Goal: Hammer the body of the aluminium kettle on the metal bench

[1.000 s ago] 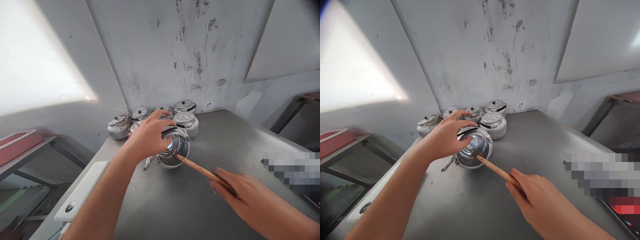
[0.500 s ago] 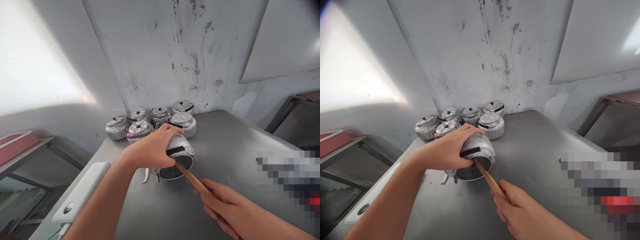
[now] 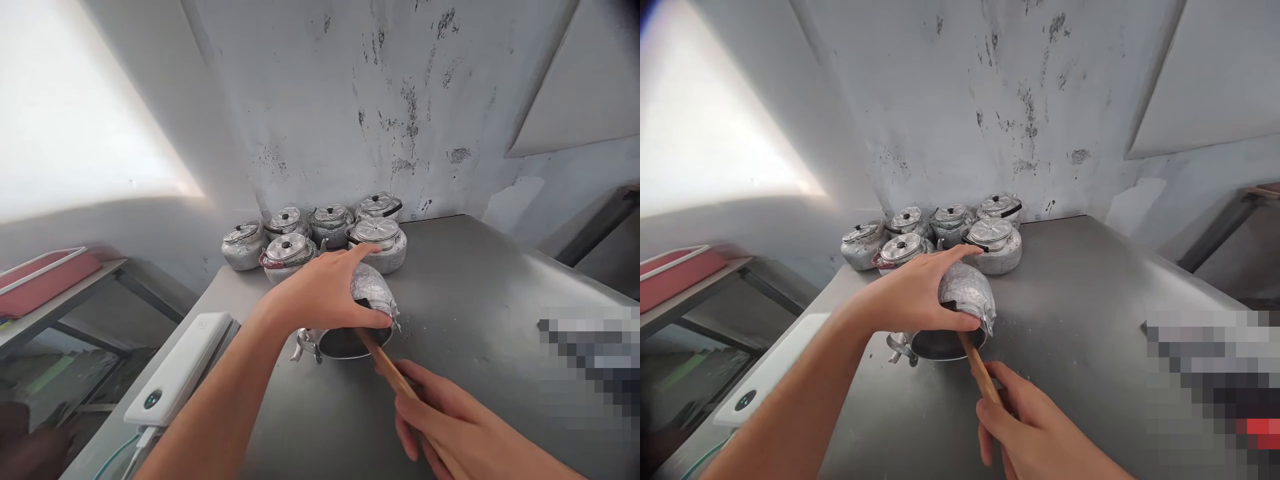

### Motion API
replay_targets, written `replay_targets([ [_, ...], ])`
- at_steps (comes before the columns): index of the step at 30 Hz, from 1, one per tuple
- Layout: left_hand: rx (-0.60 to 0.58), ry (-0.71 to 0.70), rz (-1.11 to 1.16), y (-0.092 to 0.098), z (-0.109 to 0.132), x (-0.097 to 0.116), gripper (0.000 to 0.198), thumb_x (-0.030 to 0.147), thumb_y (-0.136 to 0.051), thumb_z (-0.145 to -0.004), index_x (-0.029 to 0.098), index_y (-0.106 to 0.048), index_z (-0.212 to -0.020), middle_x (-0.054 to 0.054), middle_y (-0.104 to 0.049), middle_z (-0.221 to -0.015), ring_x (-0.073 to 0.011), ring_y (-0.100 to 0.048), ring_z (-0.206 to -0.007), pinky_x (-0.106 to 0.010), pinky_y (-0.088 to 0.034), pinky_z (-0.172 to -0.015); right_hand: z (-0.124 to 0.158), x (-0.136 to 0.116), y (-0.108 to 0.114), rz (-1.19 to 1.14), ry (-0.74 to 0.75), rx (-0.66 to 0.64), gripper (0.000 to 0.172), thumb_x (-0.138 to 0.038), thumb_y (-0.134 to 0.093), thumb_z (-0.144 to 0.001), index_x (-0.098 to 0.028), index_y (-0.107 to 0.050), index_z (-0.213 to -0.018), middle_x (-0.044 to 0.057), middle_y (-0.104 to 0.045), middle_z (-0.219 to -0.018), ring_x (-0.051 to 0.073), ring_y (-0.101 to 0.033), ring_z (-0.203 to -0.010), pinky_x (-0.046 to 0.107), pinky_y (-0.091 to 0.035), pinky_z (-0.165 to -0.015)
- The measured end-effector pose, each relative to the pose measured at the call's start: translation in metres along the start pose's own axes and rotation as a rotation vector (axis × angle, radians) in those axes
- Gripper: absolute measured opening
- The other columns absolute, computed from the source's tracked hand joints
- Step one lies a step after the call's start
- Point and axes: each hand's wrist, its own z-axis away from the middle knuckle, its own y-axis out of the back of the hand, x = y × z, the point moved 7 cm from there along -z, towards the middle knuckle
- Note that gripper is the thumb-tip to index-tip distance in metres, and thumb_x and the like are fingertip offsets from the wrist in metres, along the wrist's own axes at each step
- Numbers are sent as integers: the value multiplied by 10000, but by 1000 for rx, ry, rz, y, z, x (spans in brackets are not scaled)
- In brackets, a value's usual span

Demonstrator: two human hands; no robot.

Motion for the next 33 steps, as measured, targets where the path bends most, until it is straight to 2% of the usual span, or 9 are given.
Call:
replay_targets([
  [5,39,-50,35,-1,-7,4,936,662,-751,-794,340,-374,-1588,-58,-548,-1509,-359,-516,-1363,-408,-451,-1043,-5,5,8,-50,36,96,288,-513,-575,-936,-258,-547,-805,-31,-538,-685,137,-432,-552,215,-379,-456],
  [10,15,8,0,-4,-8,-7,997,814,-656,-780,356,-351,-1611,-84,-518,-1525,-390,-525,-1347,-434,-468,-1011,-5,9,5,-193,82,146,431,-702,-580,-853,-271,-590,-861,-17,-536,-711,172,-518,-623,221,-374,-450],
  [16,-2,5,16,-4,-9,-14,915,786,-693,-763,365,-458,-1540,-72,-615,-1377,-351,-600,-1231,-402,-486,-975,0,9,5,-164,-73,120,362,-511,-463,-1008,-258,-512,-754,-63,-473,-646,100,-347,-471,202,-347,-449],
  [21,0,15,8,-4,-9,-11,913,782,-693,-759,357,-463,-1533,-63,-625,-1339,-343,-611,-1195,-383,-492,-934,4,8,5,-184,-148,159,363,-454,-425,-1054,-243,-585,-806,-63,-498,-647,86,-347,-469,184,-344,-457],
  [24,-6,16,-7,-4,-7,-8,940,801,-687,-750,352,-455,-1542,-68,-625,-1334,-344,-617,-1180,-374,-498,-888,2,5,4,-224,-108,159,349,-446,-434,-1048,-235,-645,-867,-61,-502,-638,93,-349,-458,195,-347,-440],
  [26,-13,16,-2,-5,-6,-7,985,859,-659,-732,350,-451,-1548,-79,-616,-1357,-356,-610,-1190,-380,-499,-875,1,3,5,-294,-55,181,326,-517,-513,-997,-246,-652,-880,-52,-512,-651,112,-394,-477,208,-375,-438],
  [28,-3,28,17,-5,-6,-7,988,925,-566,-751,347,-463,-1545,-88,-603,-1395,-372,-594,-1220,-397,-489,-898,0,0,4,-325,10,162,324,-558,-636,-919,-246,-661,-837,-39,-525,-664,128,-459,-529,217,-436,-489],
  [30,15,38,36,-4,-7,-8,949,945,-470,-797,342,-490,-1529,-83,-605,-1407,-374,-582,-1239,-410,-475,-928,-2,0,1,-316,20,111,327,-553,-680,-889,-238,-675,-804,-38,-519,-634,129,-450,-530,222,-443,-505],
  [33,32,37,39,-4,-10,-8,901,923,-466,-826,327,-526,-1499,-75,-633,-1366,-366,-587,-1218,-408,-469,-925,-4,2,0,-350,-9,108,307,-528,-628,-926,-232,-706,-958,-47,-513,-630,126,-412,-509,220,-395,-463],
])
